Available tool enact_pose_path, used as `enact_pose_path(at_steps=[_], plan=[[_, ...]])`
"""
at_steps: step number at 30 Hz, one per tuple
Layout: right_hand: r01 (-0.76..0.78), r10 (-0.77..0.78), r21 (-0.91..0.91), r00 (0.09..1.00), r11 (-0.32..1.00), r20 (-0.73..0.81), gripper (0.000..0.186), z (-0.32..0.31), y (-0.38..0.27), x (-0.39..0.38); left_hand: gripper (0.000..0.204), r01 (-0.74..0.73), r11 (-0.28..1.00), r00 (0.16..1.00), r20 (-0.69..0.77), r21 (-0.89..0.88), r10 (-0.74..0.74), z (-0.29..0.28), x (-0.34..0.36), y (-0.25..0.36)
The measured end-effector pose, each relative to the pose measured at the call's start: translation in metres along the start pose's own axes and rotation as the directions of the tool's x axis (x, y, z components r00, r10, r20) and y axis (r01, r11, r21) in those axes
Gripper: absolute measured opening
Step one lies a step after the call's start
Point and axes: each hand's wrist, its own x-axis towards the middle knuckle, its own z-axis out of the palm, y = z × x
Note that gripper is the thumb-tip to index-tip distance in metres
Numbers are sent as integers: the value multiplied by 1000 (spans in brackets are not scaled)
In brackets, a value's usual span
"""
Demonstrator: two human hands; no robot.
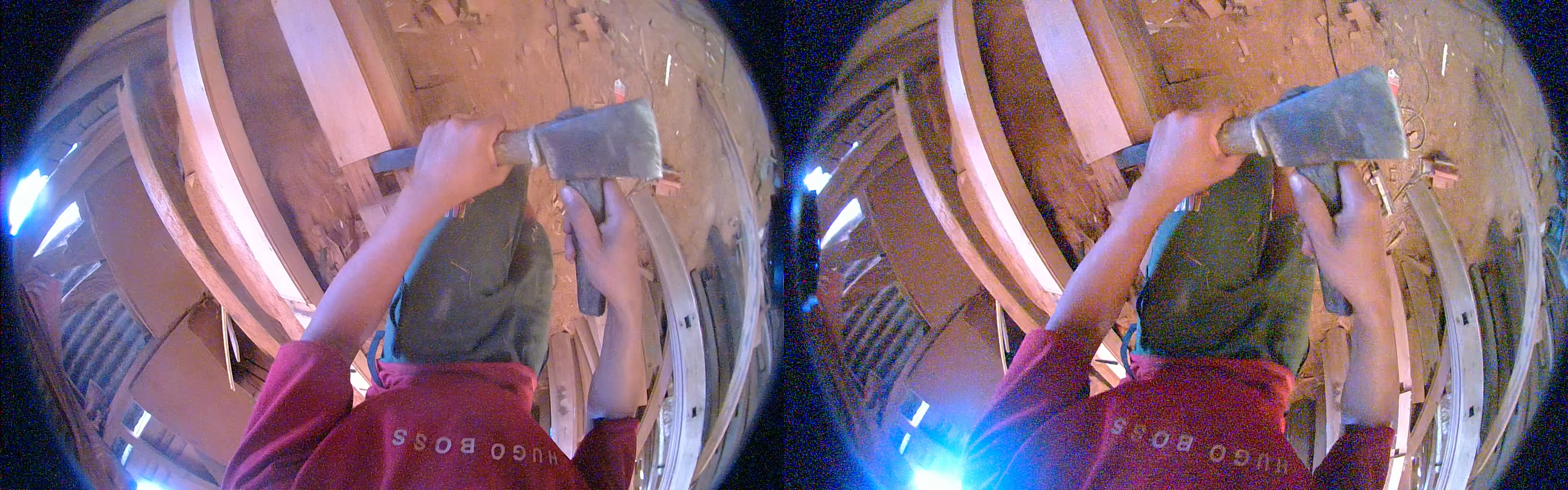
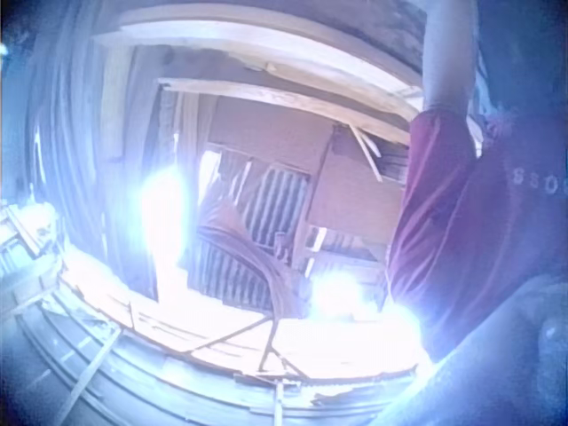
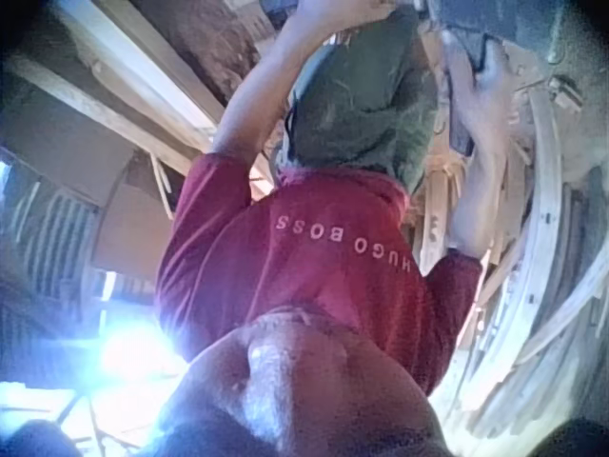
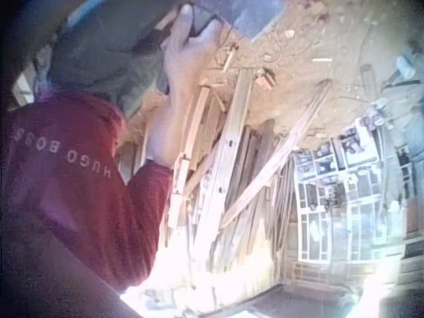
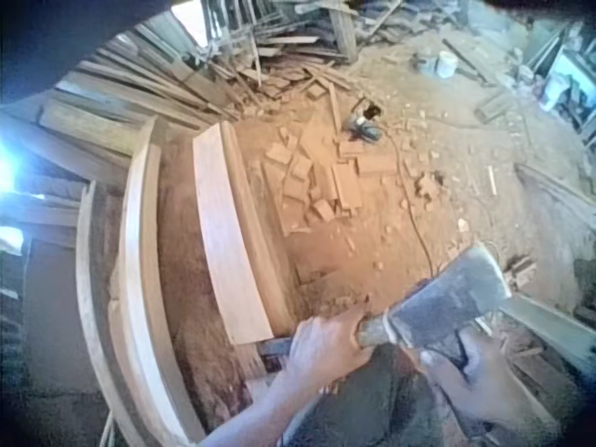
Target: The person uses a chisel and mallet to carve a rectangular notch into a wooden plank. They measure and mark the plank with a square and pencil, then repeatedly strike the chisel to remove wood. The person adjusts the plank and continues carving along the marked line.
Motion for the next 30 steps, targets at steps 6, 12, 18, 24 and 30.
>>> enact_pose_path(at_steps=[6, 12, 18, 24, 30], plan=[[38, 17, 231, 972, 972, -233, 14, -14, -13, -19, 29, -43, 999, 999, 33, -31, 44, -2, 1, 7], [35, -33, 16, 996, 999, -86, 16, -4, -3, -20, 26, -67, 994, 998, -24, -86, 65, -1, 2, 6], [84, -17, 272, 970, 959, -242, 22, -5, -5, -16, 32, -55, 998, 998, 8, -33, 56, -2, 4, 11], [40, -31, 72, 993, 997, -113, 22, -14, 3, -4, 28, -59, 998, 998, -7, -11, 59, 6, 6, 4], [37, -32, -85, 998, 996, 53, 21, -12, 1, 3, 36, -4, 1000, 1000, 27, 29, 3, 5, 6, 1]])
